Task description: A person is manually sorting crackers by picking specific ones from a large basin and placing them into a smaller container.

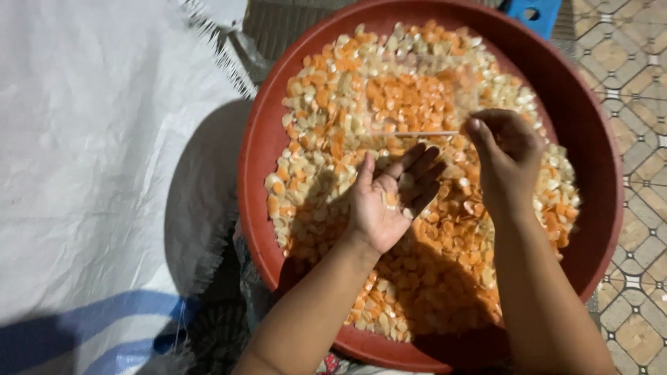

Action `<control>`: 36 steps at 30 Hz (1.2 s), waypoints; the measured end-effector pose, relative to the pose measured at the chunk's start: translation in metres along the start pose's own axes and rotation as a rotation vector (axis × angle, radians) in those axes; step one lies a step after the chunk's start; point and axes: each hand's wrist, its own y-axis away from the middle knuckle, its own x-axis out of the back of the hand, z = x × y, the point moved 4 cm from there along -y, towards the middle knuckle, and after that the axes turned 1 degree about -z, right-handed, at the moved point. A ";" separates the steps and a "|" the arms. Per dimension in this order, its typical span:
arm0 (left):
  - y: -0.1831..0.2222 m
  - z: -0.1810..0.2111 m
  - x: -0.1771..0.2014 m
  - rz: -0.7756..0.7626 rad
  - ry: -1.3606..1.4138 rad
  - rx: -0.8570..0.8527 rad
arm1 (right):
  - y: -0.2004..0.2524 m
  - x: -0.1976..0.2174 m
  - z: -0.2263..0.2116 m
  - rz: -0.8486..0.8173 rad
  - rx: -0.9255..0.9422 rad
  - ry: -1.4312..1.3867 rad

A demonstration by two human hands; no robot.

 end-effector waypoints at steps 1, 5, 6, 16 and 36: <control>0.000 0.000 -0.004 -0.008 -0.005 0.006 | -0.004 0.005 0.009 0.008 0.008 0.001; 0.002 0.003 -0.004 0.002 0.012 -0.009 | 0.002 0.002 0.021 -0.187 0.320 0.350; 0.001 0.005 -0.001 0.005 0.002 -0.016 | 0.009 -0.002 0.023 -0.266 0.407 0.391; 0.006 0.006 -0.019 -0.076 -0.033 -0.006 | 0.045 -0.028 -0.013 -0.535 0.625 0.691; 0.010 0.005 -0.025 -0.007 0.008 -0.036 | 0.050 -0.035 -0.016 -0.518 0.513 0.537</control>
